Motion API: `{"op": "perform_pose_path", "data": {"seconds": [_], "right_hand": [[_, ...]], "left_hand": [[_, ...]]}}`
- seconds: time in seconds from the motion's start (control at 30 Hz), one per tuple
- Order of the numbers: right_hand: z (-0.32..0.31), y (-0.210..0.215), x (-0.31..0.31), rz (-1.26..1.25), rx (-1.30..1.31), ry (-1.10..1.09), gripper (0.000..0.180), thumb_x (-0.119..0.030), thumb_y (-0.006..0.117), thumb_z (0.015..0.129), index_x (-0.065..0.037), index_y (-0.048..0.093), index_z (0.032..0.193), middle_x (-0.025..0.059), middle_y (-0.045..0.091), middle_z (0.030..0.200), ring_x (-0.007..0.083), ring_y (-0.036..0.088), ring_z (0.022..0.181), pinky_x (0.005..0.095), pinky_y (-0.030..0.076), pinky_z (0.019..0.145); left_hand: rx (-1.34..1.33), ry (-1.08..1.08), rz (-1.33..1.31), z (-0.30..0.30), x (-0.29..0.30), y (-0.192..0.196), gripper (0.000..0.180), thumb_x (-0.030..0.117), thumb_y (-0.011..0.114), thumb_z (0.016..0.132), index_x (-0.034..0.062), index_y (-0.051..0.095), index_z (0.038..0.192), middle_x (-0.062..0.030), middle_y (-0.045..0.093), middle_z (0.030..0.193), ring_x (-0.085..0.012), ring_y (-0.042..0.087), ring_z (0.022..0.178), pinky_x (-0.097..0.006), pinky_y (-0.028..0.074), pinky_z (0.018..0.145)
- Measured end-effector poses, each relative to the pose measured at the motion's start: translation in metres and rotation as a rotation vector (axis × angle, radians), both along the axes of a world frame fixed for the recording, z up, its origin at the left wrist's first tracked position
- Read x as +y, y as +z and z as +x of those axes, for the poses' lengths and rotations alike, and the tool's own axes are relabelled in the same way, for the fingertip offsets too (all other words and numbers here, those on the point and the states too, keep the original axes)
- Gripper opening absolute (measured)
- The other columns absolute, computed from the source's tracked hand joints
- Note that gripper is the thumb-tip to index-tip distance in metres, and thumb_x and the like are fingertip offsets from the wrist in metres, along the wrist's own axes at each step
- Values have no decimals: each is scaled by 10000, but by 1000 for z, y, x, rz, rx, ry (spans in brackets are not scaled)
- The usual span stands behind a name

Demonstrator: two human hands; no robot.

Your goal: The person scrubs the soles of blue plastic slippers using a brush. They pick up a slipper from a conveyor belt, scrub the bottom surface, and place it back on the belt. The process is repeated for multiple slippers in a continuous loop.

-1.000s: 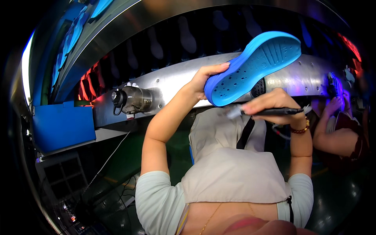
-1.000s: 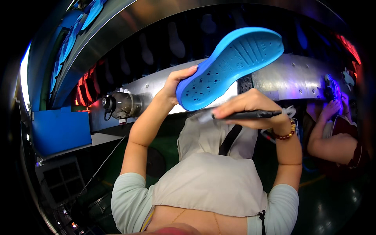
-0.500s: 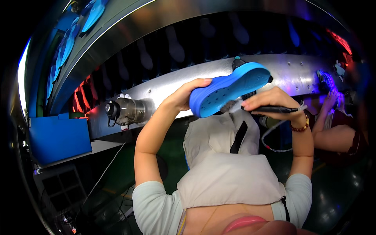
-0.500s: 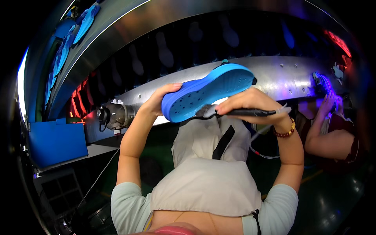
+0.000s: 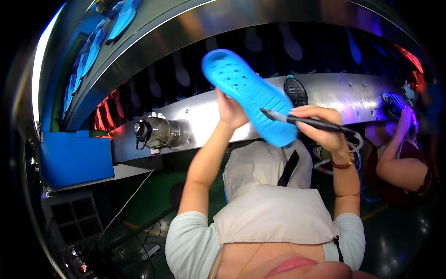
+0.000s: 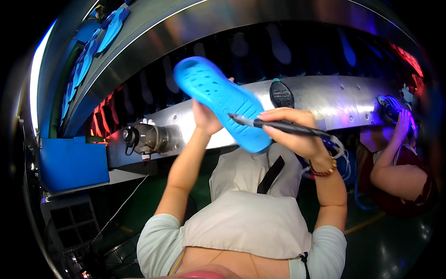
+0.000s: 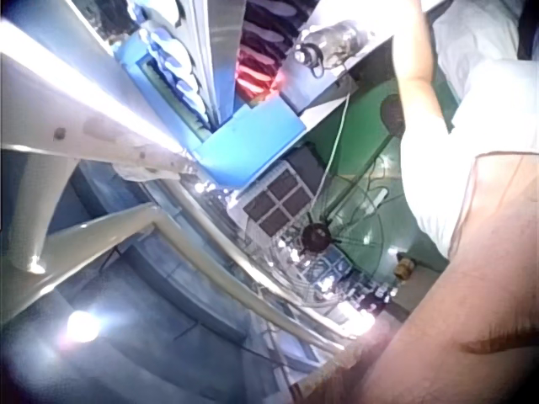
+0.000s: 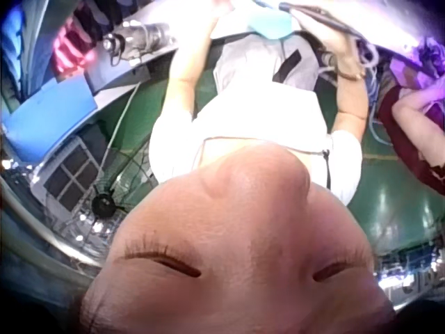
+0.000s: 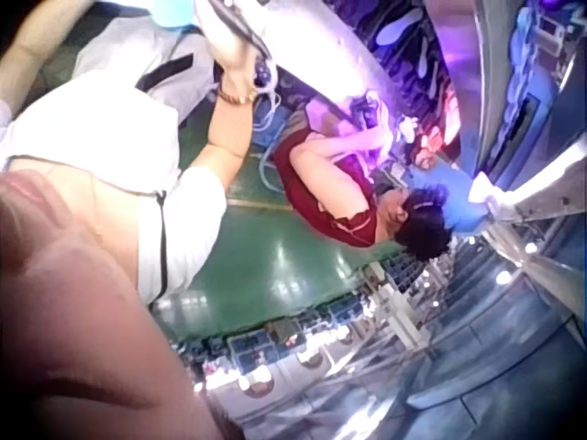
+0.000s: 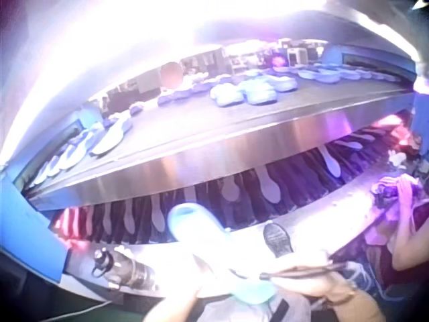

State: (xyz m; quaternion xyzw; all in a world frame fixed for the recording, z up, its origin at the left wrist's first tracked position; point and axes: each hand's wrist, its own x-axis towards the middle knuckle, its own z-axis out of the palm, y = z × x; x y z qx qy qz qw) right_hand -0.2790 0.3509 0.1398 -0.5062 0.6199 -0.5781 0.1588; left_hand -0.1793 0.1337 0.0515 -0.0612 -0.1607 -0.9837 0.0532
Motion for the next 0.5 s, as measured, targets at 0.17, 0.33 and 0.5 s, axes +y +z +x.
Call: {"op": "perform_pose_path", "data": {"seconds": [0.17,0.33,0.5], "right_hand": [[-14,-31,-31,141,-254,-143,173,-42,638,756,27,638,914,75,645,794,87,588,711,200,465,621],[11,-30,-35,11,508,-114,144,1,632,658,-17,607,799,118,629,799,252,619,766,316,481,697],[18,-3,-9,138,379,258,132,-23,654,658,-31,627,787,87,642,821,195,623,738,294,477,677]], "left_hand": [[-284,73,-50,-21,36,-14,869,723,226,783,38,321,1309,-193,433,1241,-331,428,1143,-455,333,978],[-301,198,-114,-30,31,-24,775,673,250,818,50,381,1260,-143,499,1178,-267,490,1081,-417,387,943],[-221,230,-153,-12,15,-18,844,708,203,794,28,372,1264,-176,497,1166,-301,490,1079,-432,389,937]]}}
